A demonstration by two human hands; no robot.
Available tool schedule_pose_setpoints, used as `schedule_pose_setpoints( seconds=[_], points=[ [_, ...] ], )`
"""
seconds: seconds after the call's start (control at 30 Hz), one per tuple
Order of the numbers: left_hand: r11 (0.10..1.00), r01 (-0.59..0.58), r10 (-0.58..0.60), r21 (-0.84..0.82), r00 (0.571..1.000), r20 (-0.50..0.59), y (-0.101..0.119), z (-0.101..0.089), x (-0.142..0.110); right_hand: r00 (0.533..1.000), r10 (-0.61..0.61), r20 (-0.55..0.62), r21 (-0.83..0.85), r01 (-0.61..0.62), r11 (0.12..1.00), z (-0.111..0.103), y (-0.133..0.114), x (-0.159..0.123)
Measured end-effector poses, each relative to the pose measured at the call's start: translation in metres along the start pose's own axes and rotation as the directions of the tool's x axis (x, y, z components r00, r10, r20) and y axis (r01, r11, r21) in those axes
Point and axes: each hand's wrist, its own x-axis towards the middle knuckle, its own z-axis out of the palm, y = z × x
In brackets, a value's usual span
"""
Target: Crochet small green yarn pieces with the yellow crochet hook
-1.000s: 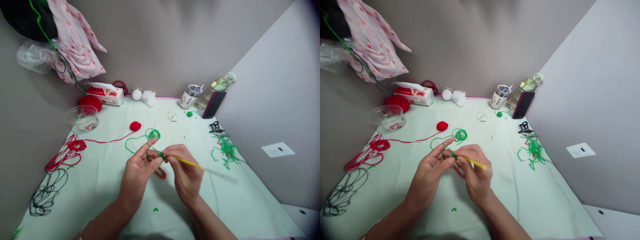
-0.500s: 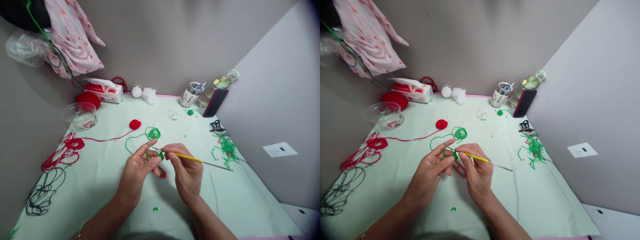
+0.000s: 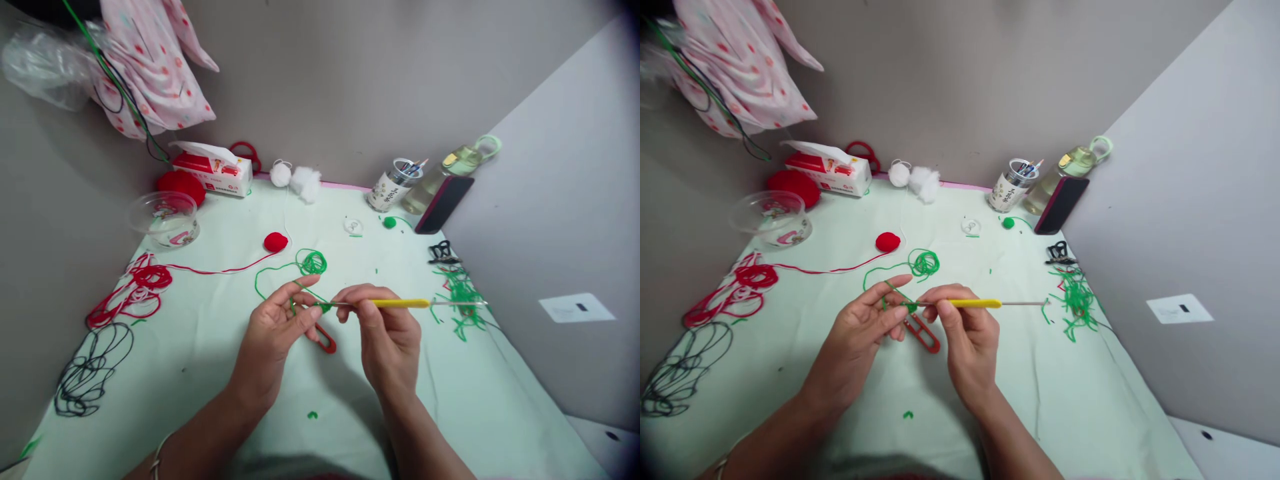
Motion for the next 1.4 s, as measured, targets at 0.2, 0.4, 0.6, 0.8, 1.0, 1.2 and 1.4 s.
schedule_pose_setpoints(
  seconds=[0.2,0.4,0.6,0.8,1.0,1.2,1.4],
  points=[
    [0.999,-0.029,0.029,0.025,1.0,-0.005,0.002,0.0,0.0,0.993,-0.108,0.039,-0.119,0.112,0.986,0.0,-0.004,-0.001],
    [0.988,-0.1,0.106,0.12,0.993,-0.051,0.002,0.0,-0.001,0.959,-0.25,0.137,-0.295,0.28,0.913,0.001,-0.008,-0.003],
    [0.889,-0.252,0.326,0.382,0.935,-0.14,0.002,0.004,-0.004,0.886,-0.328,0.328,-0.495,0.457,0.738,0.0,-0.015,-0.006],
    [0.958,-0.16,0.197,0.239,0.97,-0.14,0.002,0.004,-0.001,0.833,-0.424,0.355,-0.635,0.547,0.545,0.002,0.0,-0.016],
    [0.999,0.01,-0.011,-0.041,1.0,-0.013,0.003,0.004,-0.003,0.794,-0.469,0.386,-0.647,0.596,0.477,0.001,0.003,-0.019],
    [0.967,0.162,-0.136,-0.199,0.981,0.138,0.006,-0.005,0.002,0.925,-0.352,0.143,-0.435,0.378,0.817,0.0,-0.001,-0.008],
    [0.998,-0.018,0.022,-0.057,0.997,0.072,0.008,-0.009,0.004,0.997,-0.069,-0.031,0.008,0.07,0.998,0.001,-0.002,-0.002]
  ],
)
